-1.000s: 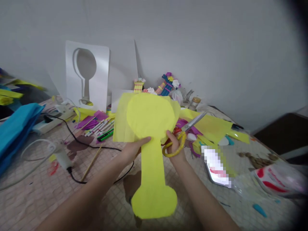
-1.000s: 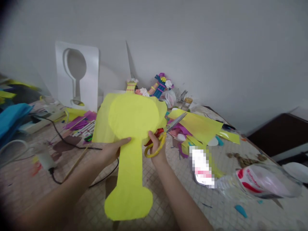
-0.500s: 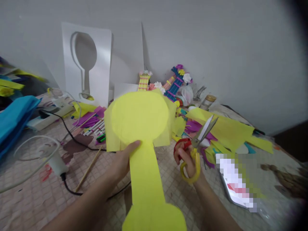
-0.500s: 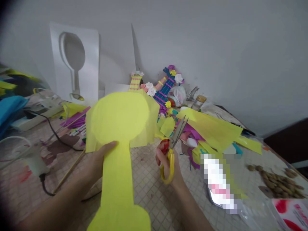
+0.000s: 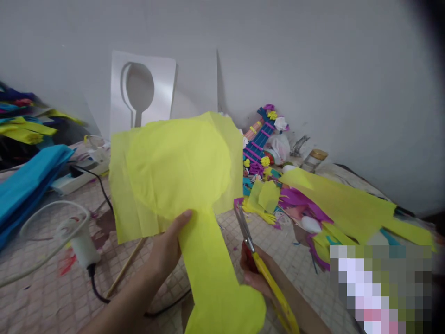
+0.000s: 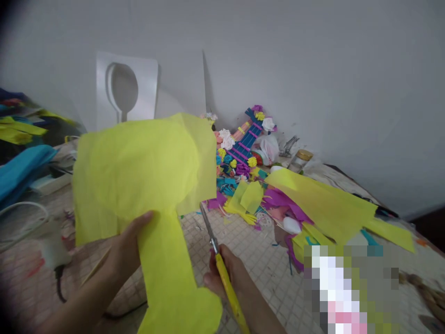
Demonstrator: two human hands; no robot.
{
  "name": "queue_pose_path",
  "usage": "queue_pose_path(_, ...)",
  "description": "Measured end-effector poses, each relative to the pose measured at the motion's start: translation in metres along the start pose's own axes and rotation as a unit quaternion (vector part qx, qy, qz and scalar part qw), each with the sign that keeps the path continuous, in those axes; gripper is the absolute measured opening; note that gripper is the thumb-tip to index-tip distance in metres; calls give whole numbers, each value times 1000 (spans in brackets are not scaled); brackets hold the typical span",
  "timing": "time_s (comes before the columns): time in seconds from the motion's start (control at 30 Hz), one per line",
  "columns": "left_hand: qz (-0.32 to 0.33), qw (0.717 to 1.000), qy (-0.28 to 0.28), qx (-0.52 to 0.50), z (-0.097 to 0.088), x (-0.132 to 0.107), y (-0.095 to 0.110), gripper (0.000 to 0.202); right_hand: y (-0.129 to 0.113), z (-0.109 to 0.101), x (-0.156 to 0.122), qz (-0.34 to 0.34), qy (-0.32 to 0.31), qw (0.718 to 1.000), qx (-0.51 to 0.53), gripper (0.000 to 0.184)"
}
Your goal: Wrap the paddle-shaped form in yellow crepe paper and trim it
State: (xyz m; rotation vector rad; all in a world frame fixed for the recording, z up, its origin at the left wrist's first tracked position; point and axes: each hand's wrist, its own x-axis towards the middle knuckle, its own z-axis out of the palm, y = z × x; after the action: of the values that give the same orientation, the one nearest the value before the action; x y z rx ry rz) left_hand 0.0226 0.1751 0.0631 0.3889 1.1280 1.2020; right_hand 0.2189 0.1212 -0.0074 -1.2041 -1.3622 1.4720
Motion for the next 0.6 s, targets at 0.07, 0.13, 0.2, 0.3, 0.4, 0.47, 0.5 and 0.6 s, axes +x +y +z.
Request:
queue_pose_path(0.07, -5, 1000, -5, 11, 0, 1, -1, 25, -6, 4, -1, 11, -2, 1000, -9, 25)
queue_pose_path(0.13, -1, 1000, -11, 16, -2, 3, -3, 27, -15, 9, -6, 36, 17, 999, -29, 24)
queue_pose_path(0.2, 14, 1000, -10, 24, -4, 5, -6, 25, -22, 12, -11, 51, 28, 997, -40, 26)
queue_pose_path(0.3, 41, 998, -9, 42, -7, 8, -9, 22, -26, 10, -13, 60, -17, 997, -49, 28)
queue_pose_path(0.4, 51, 998, 3, 45, -7, 7, -4, 21, -22, 4, -10, 28, -34, 994, -97, 25)
queue_pose_path(0.47, 48, 998, 19, 44, -6, 4, 1, 18, -17, 0, -8, -7, 8, 990, -139, 23)
queue_pose_path(0.5, 42, 998, 23, 46, -5, 2, 4, 18, -15, -2, -7, -26, 44, 987, -153, 23)
queue_pose_path(0.6, 12, 998, -2, 64, -4, -2, 9, 21, -8, -8, -4, -101, 171, 968, -156, 21)
